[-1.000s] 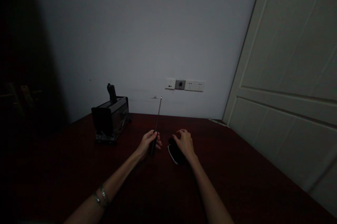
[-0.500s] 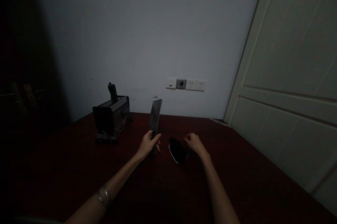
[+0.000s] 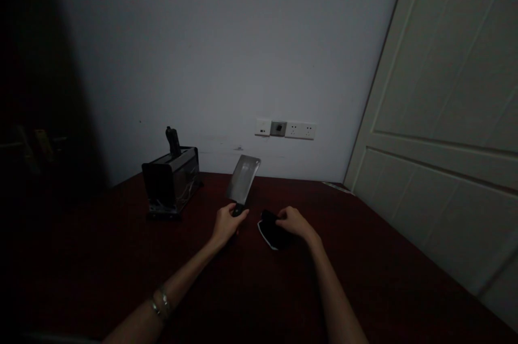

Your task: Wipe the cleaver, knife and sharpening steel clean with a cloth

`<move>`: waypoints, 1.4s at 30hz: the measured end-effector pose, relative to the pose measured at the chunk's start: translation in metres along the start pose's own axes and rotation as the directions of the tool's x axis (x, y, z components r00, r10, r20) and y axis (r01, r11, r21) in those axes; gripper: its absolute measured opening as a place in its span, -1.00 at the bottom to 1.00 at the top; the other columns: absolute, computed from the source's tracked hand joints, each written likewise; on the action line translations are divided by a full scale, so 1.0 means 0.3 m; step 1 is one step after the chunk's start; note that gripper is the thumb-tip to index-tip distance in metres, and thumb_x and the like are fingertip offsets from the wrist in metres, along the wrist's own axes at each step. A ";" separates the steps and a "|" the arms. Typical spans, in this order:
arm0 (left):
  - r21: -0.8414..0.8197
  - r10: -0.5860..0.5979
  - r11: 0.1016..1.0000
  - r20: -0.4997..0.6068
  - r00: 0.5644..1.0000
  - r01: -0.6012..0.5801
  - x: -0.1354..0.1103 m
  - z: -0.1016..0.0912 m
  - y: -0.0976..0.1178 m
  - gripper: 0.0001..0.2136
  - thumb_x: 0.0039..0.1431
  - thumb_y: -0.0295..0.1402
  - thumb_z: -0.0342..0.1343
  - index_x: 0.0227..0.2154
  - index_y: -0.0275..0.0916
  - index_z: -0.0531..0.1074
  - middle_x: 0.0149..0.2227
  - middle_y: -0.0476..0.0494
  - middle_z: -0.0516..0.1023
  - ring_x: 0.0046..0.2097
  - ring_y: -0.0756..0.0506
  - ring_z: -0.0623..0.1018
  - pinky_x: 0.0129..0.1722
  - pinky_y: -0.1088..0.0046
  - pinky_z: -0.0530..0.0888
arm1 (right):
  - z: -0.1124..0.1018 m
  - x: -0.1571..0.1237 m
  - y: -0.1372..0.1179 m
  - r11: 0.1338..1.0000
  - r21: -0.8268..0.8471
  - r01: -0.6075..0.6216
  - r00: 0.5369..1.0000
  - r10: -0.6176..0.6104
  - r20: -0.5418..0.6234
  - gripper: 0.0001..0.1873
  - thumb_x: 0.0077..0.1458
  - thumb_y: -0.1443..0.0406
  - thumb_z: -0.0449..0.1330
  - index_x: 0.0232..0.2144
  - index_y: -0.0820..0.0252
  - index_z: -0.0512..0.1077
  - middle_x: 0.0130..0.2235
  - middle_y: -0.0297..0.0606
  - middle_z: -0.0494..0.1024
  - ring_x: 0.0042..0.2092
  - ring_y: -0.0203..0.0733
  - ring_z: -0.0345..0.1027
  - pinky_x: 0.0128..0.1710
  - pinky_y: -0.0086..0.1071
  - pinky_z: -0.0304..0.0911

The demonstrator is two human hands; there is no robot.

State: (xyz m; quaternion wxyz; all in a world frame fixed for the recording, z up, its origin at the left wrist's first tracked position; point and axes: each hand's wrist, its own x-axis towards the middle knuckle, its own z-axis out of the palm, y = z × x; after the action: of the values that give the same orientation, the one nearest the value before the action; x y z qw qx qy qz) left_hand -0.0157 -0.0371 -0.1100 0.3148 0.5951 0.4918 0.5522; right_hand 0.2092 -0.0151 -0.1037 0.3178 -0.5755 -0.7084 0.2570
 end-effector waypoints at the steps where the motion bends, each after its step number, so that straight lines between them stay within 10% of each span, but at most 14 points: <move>1: 0.028 0.005 1.000 -0.007 1.000 -0.005 -0.004 0.000 0.004 -0.74 -0.11 -0.18 0.17 -0.59 -0.27 0.30 -0.69 0.07 0.31 -0.74 0.07 0.30 -0.78 0.61 0.10 | -0.001 0.003 -0.003 1.000 0.029 0.005 1.000 -0.005 -0.026 -0.92 -0.27 0.32 0.21 -0.66 0.23 0.46 -0.62 -0.34 0.44 -0.53 -0.25 0.27 -0.54 -0.43 0.07; 15: 0.068 0.090 0.993 0.091 0.992 -0.096 -0.001 -0.001 -0.006 -0.75 0.07 -0.17 -0.03 -0.47 -0.29 0.32 -0.63 0.03 0.35 -0.70 0.06 0.34 -0.69 0.59 0.21 | -0.030 0.045 -0.117 0.830 0.538 0.145 0.841 0.183 -0.509 -0.45 -0.18 0.04 0.19 -0.19 0.31 0.41 -0.30 -0.17 0.55 -0.30 -0.11 0.41 -0.33 -0.33 0.30; 20: 0.008 0.134 0.991 0.174 0.976 -0.137 -0.015 0.011 -0.004 -0.73 0.07 -0.13 -0.01 -0.41 -0.29 0.31 -0.56 0.03 0.36 -0.68 0.07 0.36 -0.68 0.60 0.23 | -0.031 0.029 -0.196 0.887 0.216 0.408 0.683 -0.139 -0.717 -0.60 -0.10 0.19 0.19 -0.18 0.25 0.42 -0.22 -0.15 0.50 -0.17 -0.09 0.36 -0.13 -0.21 0.25; 27: -0.181 0.091 0.983 0.308 0.947 -0.035 -0.043 0.028 0.004 -0.68 0.09 -0.06 -0.04 -0.30 -0.24 0.19 -0.56 0.13 0.29 -0.77 0.11 0.32 -0.83 0.66 0.15 | -0.029 -0.010 -0.236 0.643 -0.403 0.651 0.608 -0.760 -0.229 -0.55 -0.02 0.49 0.05 -0.10 -0.02 0.41 -0.02 -0.21 0.33 0.02 -0.09 0.19 -0.04 -0.13 0.20; 42: -0.308 0.072 0.951 0.192 0.979 -0.010 -0.070 0.043 0.032 -0.70 0.05 -0.09 0.04 -0.36 -0.24 0.19 -0.56 0.08 0.38 -0.79 0.12 0.28 -0.86 0.66 0.16 | 0.013 -0.020 -0.336 0.634 -0.267 0.725 0.639 -0.765 -0.082 -0.92 0.01 0.35 0.18 -0.36 0.11 0.44 -0.13 -0.22 0.34 -0.02 -0.10 0.12 -0.03 -0.12 0.16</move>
State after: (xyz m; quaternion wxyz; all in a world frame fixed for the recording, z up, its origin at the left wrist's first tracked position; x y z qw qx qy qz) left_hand 0.0011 -0.0575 -0.1111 0.4393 0.6022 0.3537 0.5651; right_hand 0.1414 -0.0416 -0.0338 0.3983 -0.2816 -0.8725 -0.0294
